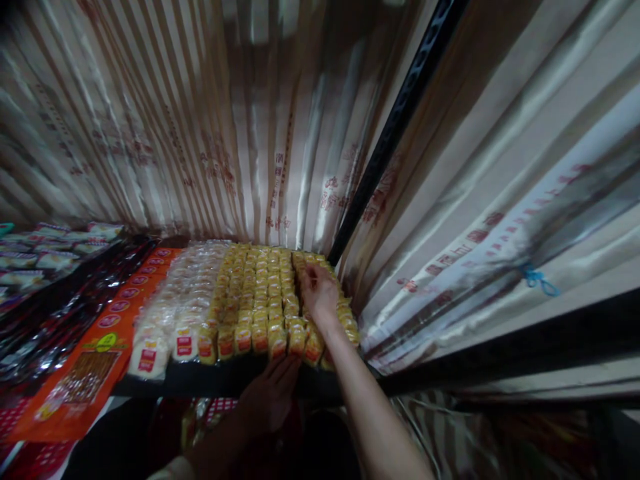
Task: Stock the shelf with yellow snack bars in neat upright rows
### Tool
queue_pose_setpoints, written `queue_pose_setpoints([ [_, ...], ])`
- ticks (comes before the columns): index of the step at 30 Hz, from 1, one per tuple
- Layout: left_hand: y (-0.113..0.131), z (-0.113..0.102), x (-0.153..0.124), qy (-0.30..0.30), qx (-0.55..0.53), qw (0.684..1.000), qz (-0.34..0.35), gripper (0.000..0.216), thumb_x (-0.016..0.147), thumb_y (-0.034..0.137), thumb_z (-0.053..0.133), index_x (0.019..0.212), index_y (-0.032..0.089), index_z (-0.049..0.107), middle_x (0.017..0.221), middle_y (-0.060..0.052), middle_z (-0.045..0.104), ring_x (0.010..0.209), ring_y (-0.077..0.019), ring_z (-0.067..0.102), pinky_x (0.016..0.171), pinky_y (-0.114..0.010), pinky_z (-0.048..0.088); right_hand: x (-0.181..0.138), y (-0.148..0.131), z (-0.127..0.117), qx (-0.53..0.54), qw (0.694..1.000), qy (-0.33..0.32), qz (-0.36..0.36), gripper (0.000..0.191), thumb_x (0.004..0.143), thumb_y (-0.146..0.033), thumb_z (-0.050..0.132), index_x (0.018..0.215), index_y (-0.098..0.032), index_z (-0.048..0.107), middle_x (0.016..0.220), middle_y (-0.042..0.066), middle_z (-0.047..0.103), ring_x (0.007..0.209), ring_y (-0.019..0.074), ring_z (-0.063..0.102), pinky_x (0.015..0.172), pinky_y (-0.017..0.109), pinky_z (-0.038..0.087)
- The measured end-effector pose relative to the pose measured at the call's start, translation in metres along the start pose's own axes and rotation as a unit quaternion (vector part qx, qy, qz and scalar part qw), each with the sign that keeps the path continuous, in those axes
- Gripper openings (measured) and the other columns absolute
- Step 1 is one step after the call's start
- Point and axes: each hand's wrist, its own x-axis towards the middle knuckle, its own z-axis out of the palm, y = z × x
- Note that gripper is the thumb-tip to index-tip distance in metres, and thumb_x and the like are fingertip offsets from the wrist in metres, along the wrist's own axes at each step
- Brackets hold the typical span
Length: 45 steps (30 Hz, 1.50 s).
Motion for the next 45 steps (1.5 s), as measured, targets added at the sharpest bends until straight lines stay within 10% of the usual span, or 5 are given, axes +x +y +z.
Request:
queue_pose_setpoints([
  [5, 0.000, 0.007, -0.003, 0.015, 0.020, 1.000, 0.003, 0.049, 0.091, 0.029, 0.035, 0.132, 0.003, 0.040, 0.144, -0.012, 0.034, 0.134, -0.0242, 0.027, 0.112, -0.037, 0.018, -0.080, 0.034, -0.023, 0.055, 0.991, 0.104, 0.056, 0.034, 0.083, -0.041, 0.045, 0.098, -0.015, 0.061, 0.094, 0.010, 0.066, 0.082, 0.0191, 0.062, 0.077, 0.033, 0.050],
  [13, 0.000, 0.013, -0.004, 0.021, 0.044, 0.999, 0.005, 0.047, 0.093, 0.030, 0.032, 0.131, 0.006, 0.042, 0.140, -0.012, 0.040, 0.131, -0.0225, 0.033, 0.109, -0.036, 0.021, -0.173, 0.054, -0.017, -0.061, 0.996, 0.072, 0.003, 0.039, 0.089, -0.041, 0.037, 0.103, -0.015, 0.062, 0.101, 0.013, 0.066, 0.093, 0.0222, 0.062, 0.083, 0.037, 0.050],
  [45, 0.000, 0.015, 0.025, 0.118, 0.075, 0.988, 0.064, 0.030, 0.090, 0.018, 0.040, 0.113, 0.009, 0.056, 0.139, -0.013, 0.042, 0.131, -0.0241, 0.034, 0.112, -0.045, 0.024, -0.171, 0.067, -0.008, -0.007, 1.000, 0.014, -0.026, 0.039, 0.087, -0.024, 0.032, 0.111, -0.011, 0.059, 0.104, 0.015, 0.067, 0.092, 0.0201, 0.066, 0.083, 0.037, 0.054],
])
